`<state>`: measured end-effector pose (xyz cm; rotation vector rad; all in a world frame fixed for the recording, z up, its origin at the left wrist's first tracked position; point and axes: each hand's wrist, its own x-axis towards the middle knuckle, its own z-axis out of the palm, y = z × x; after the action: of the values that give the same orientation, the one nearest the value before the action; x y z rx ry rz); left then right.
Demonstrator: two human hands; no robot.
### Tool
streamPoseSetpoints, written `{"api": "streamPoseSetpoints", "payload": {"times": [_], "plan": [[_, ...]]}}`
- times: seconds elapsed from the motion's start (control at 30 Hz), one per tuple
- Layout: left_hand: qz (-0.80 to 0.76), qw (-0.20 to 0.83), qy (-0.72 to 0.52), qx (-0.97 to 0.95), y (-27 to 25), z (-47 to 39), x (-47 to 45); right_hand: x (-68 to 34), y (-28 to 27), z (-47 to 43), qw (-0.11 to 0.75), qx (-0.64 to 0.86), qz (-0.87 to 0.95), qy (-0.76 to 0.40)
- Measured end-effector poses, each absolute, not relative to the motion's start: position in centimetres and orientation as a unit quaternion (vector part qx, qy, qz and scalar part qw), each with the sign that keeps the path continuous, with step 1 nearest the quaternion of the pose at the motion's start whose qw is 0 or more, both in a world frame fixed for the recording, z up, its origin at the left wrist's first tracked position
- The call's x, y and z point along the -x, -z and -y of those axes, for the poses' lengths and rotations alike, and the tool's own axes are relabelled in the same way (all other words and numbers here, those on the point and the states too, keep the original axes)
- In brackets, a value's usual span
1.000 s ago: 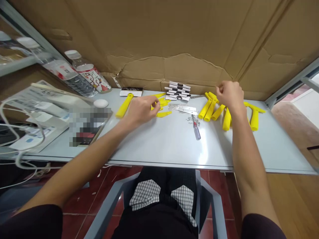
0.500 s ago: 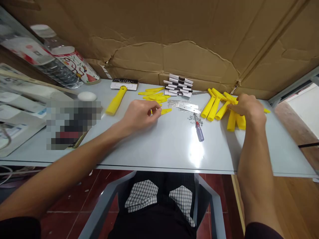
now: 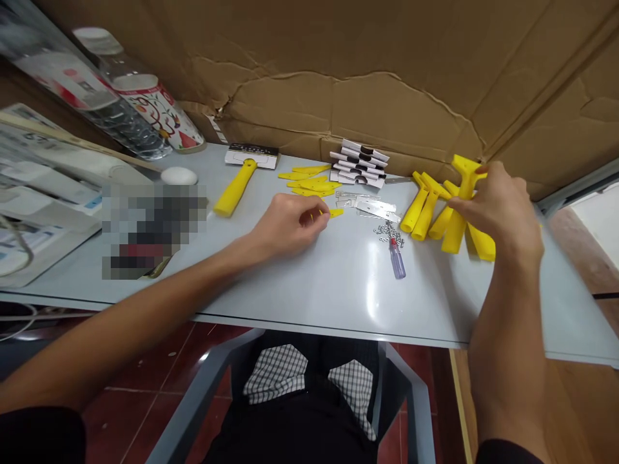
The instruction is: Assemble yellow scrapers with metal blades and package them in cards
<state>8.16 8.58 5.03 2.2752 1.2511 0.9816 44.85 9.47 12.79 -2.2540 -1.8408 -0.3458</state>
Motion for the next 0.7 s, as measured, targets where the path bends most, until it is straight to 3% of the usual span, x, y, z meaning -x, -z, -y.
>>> {"api": "streamPoseSetpoints", "payload": {"times": [0.13,0.27,0.4,0.53,0.7], "plan": [[-0.438,0.455,-0.408,-0.659,-5.8,-8.7,-8.3,-36.7,-12.4,-6.6,0.237,0.669,0.699,-0.086],[-0.419,0.631,-0.406,-0.512,-6.0,-8.9,-8.3,-30.0,-8.3,-4.1,0.169,0.551,0.795,-0.191],[-0.434,0.662,-0.363,-0.492,-5.2,-9.1,-8.4,-28.0,-5.7,-3.0,0.141,0.518,0.813,-0.226],[-0.443,0.659,-0.354,-0.494,-4.6,-9.2,-8.6,-29.5,-7.3,-3.9,0.146,0.519,0.808,-0.238],[-0.448,0.663,-0.361,-0.478,-4.8,-9.0,-8.6,-34.1,-10.3,-6.5,0.007,0.635,0.77,-0.066]]}}
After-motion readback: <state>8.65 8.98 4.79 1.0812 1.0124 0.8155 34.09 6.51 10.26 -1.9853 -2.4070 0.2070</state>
